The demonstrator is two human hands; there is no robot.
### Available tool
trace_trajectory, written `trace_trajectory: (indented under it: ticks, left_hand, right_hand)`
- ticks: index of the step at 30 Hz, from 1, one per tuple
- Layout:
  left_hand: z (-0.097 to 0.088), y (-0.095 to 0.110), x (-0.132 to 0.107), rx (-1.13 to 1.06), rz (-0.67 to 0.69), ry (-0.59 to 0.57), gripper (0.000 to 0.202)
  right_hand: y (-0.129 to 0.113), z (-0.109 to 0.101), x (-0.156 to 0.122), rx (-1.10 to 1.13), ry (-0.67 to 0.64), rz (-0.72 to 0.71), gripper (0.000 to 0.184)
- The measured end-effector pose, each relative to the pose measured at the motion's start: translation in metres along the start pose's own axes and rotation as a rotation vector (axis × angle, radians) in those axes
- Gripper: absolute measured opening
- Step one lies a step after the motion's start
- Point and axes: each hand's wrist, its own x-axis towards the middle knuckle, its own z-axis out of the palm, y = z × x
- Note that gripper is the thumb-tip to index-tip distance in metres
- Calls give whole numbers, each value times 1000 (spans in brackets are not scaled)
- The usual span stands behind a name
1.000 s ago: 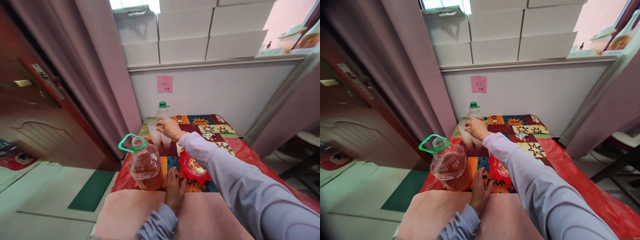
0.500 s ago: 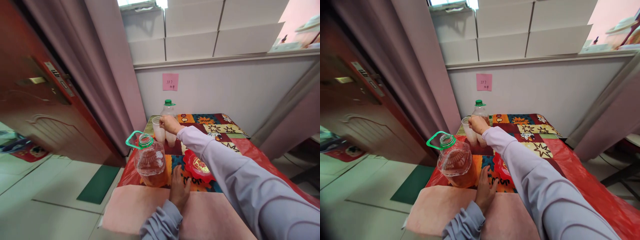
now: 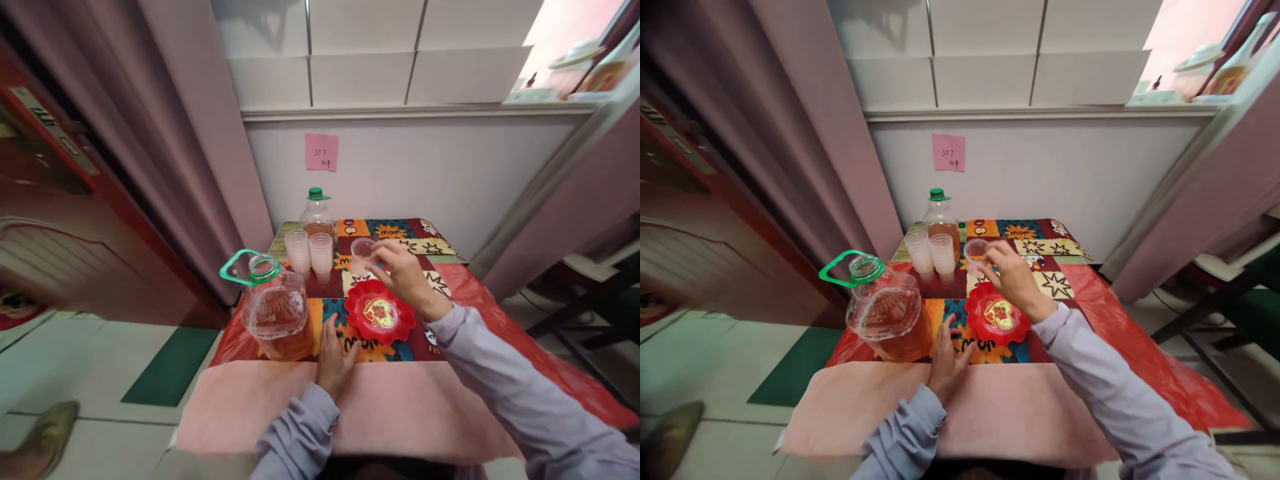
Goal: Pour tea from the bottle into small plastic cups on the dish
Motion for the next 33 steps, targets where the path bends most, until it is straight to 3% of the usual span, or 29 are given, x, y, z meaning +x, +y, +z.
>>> trace_trajectory:
  ticks: [3,6,10,13,17,19,21,27,33]
  left_hand:
    - [-1,4,2,12,23,5,82]
    - [1,6,1,37,40,21,85]
    - [1,7,0,59,62,30,84]
    - [-1,7,0,66,69,46,87]
    - [2,12,2,86,54,46,100]
    - [7,17,4,72,38,3,107]
    - [15,22,7,36,30,-33,108]
    - [28,25,20,-51,-29,26,96]
    - [27,18,19,-74,-46,49,103]
  right_hand:
    - [29,21,-74,-37,-149,147,16]
    - [44,42,-109,-66,-217,240,19]
    - [42,43,-116,-68,-212,202,26]
    - [41,30,-121,-63,-65,222,46]
    - [50,30,-145,-68,252,549,61]
    - [56,40,-157,-33,317,708,65]
    - [62,54,-164,33,298,762,63]
    - [67,79,-167,132,253,690,57]
    - [58,71,-159,14,317,584,64]
